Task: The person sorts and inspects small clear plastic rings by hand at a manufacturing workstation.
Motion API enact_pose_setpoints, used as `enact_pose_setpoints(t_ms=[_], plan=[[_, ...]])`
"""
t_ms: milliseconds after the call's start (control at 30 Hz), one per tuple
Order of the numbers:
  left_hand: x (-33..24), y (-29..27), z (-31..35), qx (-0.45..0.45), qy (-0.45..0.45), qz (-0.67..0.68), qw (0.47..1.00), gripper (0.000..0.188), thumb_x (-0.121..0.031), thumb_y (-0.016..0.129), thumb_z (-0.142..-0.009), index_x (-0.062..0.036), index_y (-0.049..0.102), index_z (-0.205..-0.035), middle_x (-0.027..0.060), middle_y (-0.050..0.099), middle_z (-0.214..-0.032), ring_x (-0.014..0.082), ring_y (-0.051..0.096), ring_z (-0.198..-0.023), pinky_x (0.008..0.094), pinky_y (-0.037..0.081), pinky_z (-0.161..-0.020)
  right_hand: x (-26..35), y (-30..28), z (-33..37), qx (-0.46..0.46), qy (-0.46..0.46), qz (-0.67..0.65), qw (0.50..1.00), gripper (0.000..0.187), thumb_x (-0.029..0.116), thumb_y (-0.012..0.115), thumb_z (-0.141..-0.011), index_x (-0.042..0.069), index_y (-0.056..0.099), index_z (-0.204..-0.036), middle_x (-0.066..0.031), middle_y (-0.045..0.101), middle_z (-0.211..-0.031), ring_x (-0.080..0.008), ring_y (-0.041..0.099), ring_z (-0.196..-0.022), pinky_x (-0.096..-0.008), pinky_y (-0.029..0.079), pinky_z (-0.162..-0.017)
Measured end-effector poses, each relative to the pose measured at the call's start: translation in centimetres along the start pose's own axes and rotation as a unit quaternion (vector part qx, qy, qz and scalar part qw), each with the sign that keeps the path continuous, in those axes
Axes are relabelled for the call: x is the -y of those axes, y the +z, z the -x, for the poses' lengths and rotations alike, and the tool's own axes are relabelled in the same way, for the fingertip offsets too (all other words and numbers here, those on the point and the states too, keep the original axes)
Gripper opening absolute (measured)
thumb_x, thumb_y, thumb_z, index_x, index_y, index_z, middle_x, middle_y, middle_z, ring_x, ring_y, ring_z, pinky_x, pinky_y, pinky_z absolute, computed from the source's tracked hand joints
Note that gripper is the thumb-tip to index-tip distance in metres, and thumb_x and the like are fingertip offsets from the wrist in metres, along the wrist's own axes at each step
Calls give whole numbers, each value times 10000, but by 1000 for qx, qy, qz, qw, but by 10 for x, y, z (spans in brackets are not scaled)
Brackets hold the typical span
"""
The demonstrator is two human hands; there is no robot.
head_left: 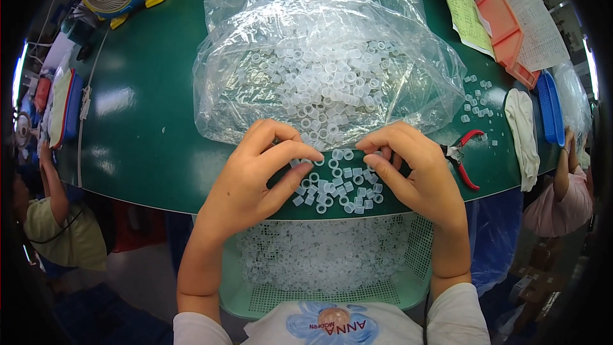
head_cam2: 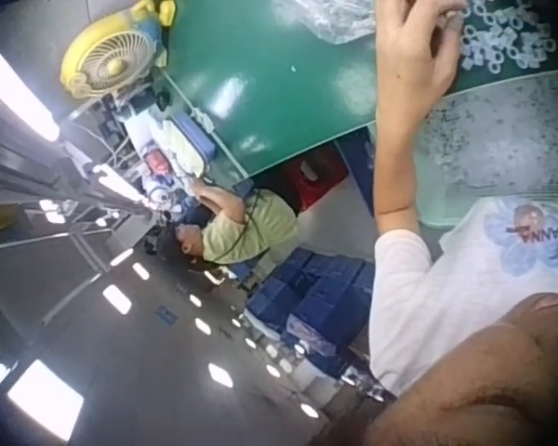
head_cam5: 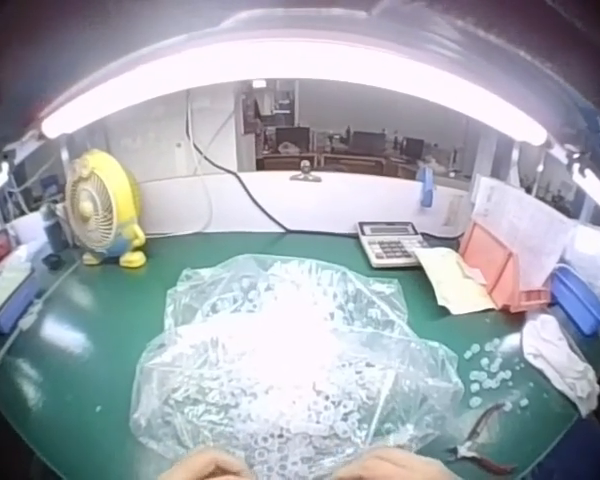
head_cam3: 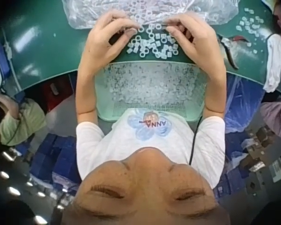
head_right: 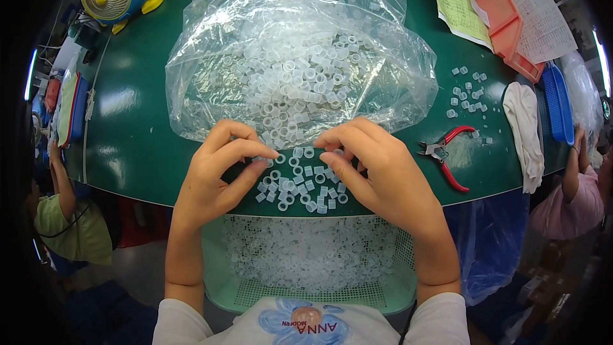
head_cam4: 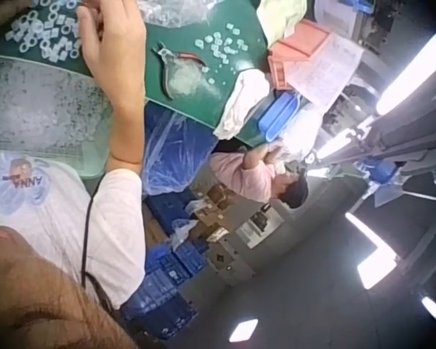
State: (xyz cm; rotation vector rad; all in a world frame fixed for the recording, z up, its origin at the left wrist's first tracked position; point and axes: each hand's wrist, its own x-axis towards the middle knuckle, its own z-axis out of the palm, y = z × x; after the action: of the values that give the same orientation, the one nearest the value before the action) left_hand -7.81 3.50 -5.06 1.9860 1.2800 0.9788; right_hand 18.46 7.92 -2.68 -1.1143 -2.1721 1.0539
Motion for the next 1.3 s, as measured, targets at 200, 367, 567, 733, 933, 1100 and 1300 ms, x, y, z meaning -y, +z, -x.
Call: enact_pose_setpoints(t_ms=[200,367,567,733,933,1100,1300], plan=[[-10,4,-3,45,42,-44,997,255,-77,897,-748,-99,772,-970,31,593,-1056,218,549,-1042,296,497,-759,2,19,-8,-28,-72,33,996,165,53,743,-935,20,690,-1088,-106,647,-994,-228,659,-823,-336,532,-720],[-8,-10,8,30,-50,54,997,286,29,780,-799,-56,711,-1063,74,626,-1105,236,599,-1017,319,501,-844,3,11,-1,21,4,-25,999,181,95,774,-913,43,698,-1069,-95,647,-985,-265,639,-874,-362,525,-755],[-6,-3,8,-22,25,-129,991,323,19,774,-833,-53,690,-1136,106,625,-1158,305,605,-1089,384,485,-975,-1,38,-11,-54,-143,128,980,189,136,796,-889,75,711,-1046,-81,647,-1011,-280,592,-999,-392,488,-879],[-9,-3,21,22,12,-26,999,285,-11,772,-873,-42,687,-1144,112,623,-1168,299,606,-1108,395,499,-984,2,28,-4,40,-126,14,991,198,127,806,-882,60,700,-1035,-81,651,-1033,-281,611,-979,-393,497,-871],[-14,-4,29,17,-13,26,999,332,-61,824,-850,-47,686,-1152,105,622,-1155,282,608,-1125,390,503,-972,9,31,-2,38,17,-124,991,248,82,815,-874,20,674,-1069,-100,654,-1049,-303,628,-1015,-400,509,-909],[-11,7,28,55,45,9,997,390,-64,808,-858,-37,669,-1221,126,644,-1195,336,594,-1159,447,476,-1011,2,41,-3,-2,-138,48,989,265,121,806,-881,47,669,-1095,-96,653,-1114,-316,620,-1069,-428,489,-937],[-26,10,59,133,20,116,984,360,-43,805,-865,-39,678,-1202,108,646,-1203,336,618,-1174,443,504,-991,5,37,22,88,-167,-39,981,256,190,854,-861,105,693,-1041,-39,672,-1087,-265,643,-1023,-393,473,-904]])
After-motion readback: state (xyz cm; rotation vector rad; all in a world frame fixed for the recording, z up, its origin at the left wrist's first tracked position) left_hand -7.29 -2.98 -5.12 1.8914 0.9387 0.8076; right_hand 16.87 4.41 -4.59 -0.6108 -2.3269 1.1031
